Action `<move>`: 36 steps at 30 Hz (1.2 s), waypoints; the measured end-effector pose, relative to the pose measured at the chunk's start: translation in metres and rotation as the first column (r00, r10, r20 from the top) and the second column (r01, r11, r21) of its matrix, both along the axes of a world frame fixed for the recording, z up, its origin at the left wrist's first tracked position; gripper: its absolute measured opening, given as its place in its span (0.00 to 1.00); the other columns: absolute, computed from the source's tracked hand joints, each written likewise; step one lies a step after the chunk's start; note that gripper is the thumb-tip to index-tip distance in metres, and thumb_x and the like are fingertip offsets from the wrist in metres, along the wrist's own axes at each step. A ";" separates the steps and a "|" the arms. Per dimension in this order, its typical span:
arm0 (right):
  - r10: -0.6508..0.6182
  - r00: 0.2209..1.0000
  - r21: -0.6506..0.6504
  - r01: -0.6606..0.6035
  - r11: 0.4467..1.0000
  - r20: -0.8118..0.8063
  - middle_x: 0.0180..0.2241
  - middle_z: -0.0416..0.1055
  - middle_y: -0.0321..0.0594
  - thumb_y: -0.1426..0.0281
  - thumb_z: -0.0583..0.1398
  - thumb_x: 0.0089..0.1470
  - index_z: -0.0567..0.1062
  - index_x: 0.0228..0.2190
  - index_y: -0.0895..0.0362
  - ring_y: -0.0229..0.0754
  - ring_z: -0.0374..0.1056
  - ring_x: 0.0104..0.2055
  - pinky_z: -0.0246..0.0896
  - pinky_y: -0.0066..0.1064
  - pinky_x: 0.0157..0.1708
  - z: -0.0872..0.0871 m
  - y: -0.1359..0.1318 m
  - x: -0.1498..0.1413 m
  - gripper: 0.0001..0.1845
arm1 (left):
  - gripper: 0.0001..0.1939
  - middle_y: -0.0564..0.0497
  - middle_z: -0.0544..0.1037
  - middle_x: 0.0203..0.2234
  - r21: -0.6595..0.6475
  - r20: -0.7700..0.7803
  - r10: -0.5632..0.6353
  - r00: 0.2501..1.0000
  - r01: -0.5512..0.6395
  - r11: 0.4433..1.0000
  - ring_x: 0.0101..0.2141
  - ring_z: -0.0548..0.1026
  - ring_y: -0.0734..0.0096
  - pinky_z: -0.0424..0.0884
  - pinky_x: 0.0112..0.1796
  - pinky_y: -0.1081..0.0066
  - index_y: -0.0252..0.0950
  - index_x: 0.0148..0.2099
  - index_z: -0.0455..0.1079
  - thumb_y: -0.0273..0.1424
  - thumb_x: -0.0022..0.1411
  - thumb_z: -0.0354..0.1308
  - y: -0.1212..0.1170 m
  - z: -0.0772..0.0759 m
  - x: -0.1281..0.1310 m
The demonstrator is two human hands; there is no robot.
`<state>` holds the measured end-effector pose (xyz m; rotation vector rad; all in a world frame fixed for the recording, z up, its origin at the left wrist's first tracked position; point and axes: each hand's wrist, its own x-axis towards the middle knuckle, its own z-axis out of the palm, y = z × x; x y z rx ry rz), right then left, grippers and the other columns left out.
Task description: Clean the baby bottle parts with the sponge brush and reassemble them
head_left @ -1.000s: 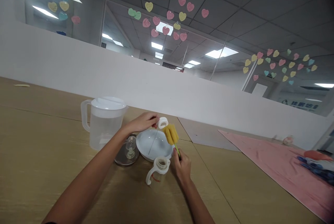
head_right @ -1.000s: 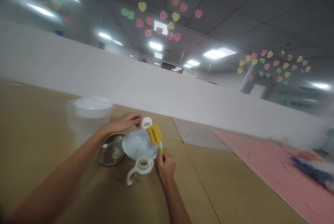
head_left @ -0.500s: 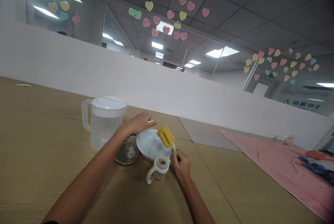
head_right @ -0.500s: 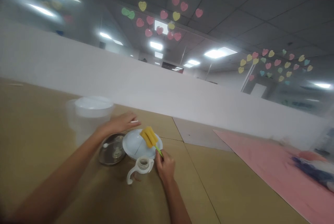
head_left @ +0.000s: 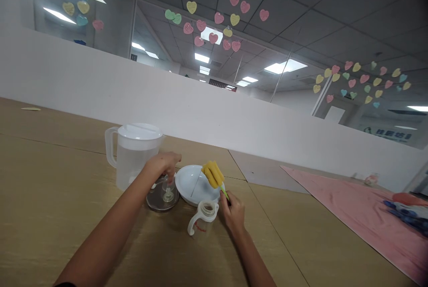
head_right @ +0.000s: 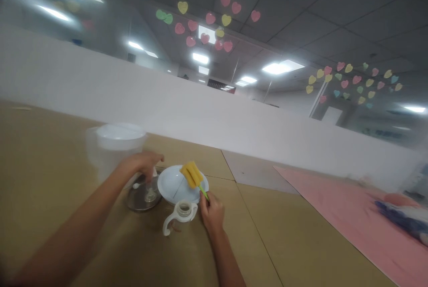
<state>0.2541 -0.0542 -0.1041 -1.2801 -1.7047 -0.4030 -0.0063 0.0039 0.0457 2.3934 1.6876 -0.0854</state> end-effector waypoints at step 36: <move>0.005 1.000 -0.035 -0.006 0.999 -0.001 0.15 0.59 0.31 0.59 0.48 0.60 0.66 0.18 0.58 0.32 0.53 0.18 0.45 0.24 0.21 -0.004 0.002 0.000 0.23 | 0.15 0.47 0.73 0.11 -0.220 -0.024 0.082 0.996 -0.086 0.972 0.19 0.72 0.60 0.70 0.27 0.64 0.33 0.13 0.66 0.34 0.33 0.70 0.020 -0.026 0.014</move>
